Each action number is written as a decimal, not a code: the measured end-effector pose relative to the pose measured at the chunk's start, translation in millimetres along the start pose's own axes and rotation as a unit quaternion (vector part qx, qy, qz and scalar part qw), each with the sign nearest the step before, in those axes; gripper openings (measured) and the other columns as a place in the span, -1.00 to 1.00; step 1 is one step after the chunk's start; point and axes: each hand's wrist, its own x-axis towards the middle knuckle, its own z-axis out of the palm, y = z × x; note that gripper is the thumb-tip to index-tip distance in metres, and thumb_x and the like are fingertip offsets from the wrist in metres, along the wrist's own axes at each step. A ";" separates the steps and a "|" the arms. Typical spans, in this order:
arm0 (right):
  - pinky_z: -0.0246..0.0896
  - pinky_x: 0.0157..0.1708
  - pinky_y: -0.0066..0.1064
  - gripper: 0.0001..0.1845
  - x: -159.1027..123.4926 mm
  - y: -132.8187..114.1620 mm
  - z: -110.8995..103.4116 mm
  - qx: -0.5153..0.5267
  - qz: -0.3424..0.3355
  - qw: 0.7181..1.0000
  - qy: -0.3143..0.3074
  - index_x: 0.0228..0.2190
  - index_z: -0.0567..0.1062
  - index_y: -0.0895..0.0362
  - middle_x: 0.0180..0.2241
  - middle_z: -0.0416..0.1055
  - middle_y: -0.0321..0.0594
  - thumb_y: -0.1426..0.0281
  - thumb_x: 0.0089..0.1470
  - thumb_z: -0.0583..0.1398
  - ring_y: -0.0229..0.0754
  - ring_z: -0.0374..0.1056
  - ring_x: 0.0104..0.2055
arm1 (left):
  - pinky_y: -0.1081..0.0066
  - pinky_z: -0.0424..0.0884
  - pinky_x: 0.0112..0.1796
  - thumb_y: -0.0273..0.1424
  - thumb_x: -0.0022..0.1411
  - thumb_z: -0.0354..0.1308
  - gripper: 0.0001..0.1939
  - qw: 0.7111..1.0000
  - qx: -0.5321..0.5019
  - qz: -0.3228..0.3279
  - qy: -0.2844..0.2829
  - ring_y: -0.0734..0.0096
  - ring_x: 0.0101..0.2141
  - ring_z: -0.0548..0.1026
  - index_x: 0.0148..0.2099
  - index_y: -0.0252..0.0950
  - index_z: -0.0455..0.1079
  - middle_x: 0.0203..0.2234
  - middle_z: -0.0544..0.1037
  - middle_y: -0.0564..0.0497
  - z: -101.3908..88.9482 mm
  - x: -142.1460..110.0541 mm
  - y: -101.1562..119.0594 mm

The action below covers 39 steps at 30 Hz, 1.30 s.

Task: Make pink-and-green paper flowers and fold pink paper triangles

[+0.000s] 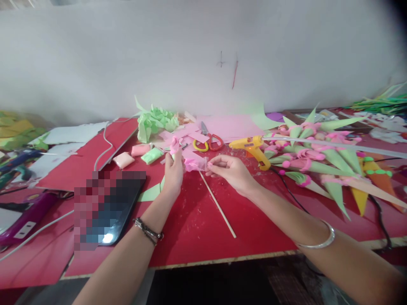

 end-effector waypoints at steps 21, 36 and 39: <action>0.26 -0.46 -0.50 -0.84 -2.5 -2.3 1.6 -0.034 -0.036 0.998 -0.045 -0.53 0.36 0.17 -0.59 0.36 -0.39 0.35 -0.14 0.23 -0.41 0.30 -0.57 | 0.47 0.19 -0.55 -0.08 0.13 -0.10 -0.59 0.995 -0.030 -0.035 -0.089 0.56 -0.63 0.20 -0.56 -0.29 0.19 -0.64 0.25 0.07 11.7 -11.5 -1.3; 0.25 -0.54 -0.51 -0.76 -2.1 -0.7 1.0 -0.030 -0.030 0.999 -0.026 -0.55 0.33 0.17 -0.63 0.37 -0.38 0.30 -0.22 0.27 -0.39 0.31 -0.62 | 0.49 0.14 -0.57 -0.06 0.12 -0.10 -0.57 0.991 -0.046 -0.062 -0.107 0.60 -0.65 0.17 -0.57 -0.29 0.18 -0.65 0.24 0.10 13.2 -14.2 4.2; 0.29 -0.43 -0.47 -0.77 -1.5 -0.2 1.8 -0.017 -0.010 0.999 -0.032 -0.51 0.37 0.17 -0.54 0.43 -0.32 0.33 -0.24 0.28 -0.33 0.38 -0.50 | 0.48 0.16 -0.57 -0.03 0.09 -0.08 -0.56 0.991 -0.046 -0.065 -0.105 0.59 -0.65 0.19 -0.57 -0.30 0.20 -0.64 0.26 0.09 13.3 -13.9 3.6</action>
